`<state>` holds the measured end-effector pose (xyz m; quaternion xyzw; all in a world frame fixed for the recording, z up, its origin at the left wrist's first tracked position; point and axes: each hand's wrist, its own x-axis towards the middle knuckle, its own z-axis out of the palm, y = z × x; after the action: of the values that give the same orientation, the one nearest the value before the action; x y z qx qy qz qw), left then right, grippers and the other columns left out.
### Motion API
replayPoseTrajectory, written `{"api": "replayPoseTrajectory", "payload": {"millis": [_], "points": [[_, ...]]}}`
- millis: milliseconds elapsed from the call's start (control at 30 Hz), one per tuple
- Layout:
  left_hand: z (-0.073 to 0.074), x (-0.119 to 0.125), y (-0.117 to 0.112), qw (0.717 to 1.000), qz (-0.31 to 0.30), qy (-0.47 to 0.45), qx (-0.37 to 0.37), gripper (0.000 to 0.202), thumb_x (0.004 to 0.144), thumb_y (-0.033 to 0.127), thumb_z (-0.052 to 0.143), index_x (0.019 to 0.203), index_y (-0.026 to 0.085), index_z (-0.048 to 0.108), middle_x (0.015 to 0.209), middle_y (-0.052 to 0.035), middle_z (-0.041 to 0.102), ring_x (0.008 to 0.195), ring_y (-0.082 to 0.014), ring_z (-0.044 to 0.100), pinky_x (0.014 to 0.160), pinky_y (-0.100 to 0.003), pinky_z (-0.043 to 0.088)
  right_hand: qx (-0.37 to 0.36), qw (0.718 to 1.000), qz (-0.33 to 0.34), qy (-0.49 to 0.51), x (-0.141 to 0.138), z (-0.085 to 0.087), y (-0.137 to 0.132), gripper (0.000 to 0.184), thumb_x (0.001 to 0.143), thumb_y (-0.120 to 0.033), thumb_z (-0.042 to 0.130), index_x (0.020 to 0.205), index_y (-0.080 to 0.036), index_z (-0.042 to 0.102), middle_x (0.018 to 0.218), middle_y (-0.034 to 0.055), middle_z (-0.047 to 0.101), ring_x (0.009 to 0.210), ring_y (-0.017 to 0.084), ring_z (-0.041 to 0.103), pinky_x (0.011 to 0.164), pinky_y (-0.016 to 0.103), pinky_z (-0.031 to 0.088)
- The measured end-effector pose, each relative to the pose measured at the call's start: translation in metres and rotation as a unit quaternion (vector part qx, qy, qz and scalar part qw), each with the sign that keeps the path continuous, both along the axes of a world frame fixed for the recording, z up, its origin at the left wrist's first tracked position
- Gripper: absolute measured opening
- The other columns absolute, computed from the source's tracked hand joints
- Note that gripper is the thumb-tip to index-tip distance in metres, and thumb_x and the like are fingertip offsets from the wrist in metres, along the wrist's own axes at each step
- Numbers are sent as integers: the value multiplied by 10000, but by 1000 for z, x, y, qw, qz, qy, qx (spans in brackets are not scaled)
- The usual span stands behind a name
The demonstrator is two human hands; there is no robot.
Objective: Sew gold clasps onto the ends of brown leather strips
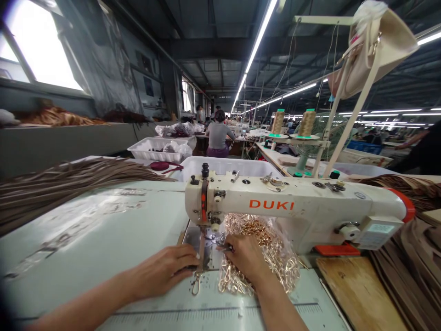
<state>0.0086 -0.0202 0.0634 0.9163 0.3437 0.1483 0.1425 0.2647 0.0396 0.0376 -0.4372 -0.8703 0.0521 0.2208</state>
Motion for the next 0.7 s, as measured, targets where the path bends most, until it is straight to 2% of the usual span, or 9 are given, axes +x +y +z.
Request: {"api": "replayPoseTrajectory", "payload": {"millis": [133, 267, 433, 633, 700], "points": [[-11, -6, 28, 1000, -21, -17, 13, 239, 984, 227, 420, 1035, 208, 653, 995, -50, 646, 930, -191, 597, 868, -297, 480, -7, 1000, 2, 5, -1, 1, -1, 242, 889, -395, 597, 743, -210, 650, 748, -2, 703, 701, 158, 662, 616, 225, 373], [-11, -9, 47, 999, -28, -34, 24, 303, 1006, 272, 379, 1002, 206, 675, 934, -46, 652, 890, -172, 602, 838, -275, 483, -13, 1000, 4, 9, -1, 2, -3, 240, 892, -394, 593, 747, -212, 652, 742, -2, 701, 692, 159, 658, 616, 226, 374], [-10, -12, 64, 998, -27, -47, 33, 300, 1007, 299, 399, 1023, 200, 682, 981, -43, 669, 949, -161, 606, 891, -262, 474, -23, 1000, -2, 8, -1, 3, -2, 187, 880, -351, 612, 757, -218, 657, 741, -4, 701, 672, 159, 653, 592, 228, 362], [-22, -20, 82, 997, 15, -49, 59, 275, 988, 328, 458, 973, 193, 697, 981, -36, 682, 944, -167, 626, 887, -266, 485, -20, 1000, -4, 0, -2, 2, -1, 213, 888, -368, 597, 744, -218, 643, 718, -7, 697, 661, 165, 655, 581, 236, 343], [-22, -23, 89, 996, 25, -43, 77, 238, 966, 340, 507, 1067, 195, 665, 1042, -45, 674, 992, -195, 616, 901, -295, 483, -23, 1000, -7, -4, -2, 4, -1, 224, 890, -375, 592, 740, -217, 642, 726, -5, 700, 666, 166, 659, 583, 238, 345]]}}
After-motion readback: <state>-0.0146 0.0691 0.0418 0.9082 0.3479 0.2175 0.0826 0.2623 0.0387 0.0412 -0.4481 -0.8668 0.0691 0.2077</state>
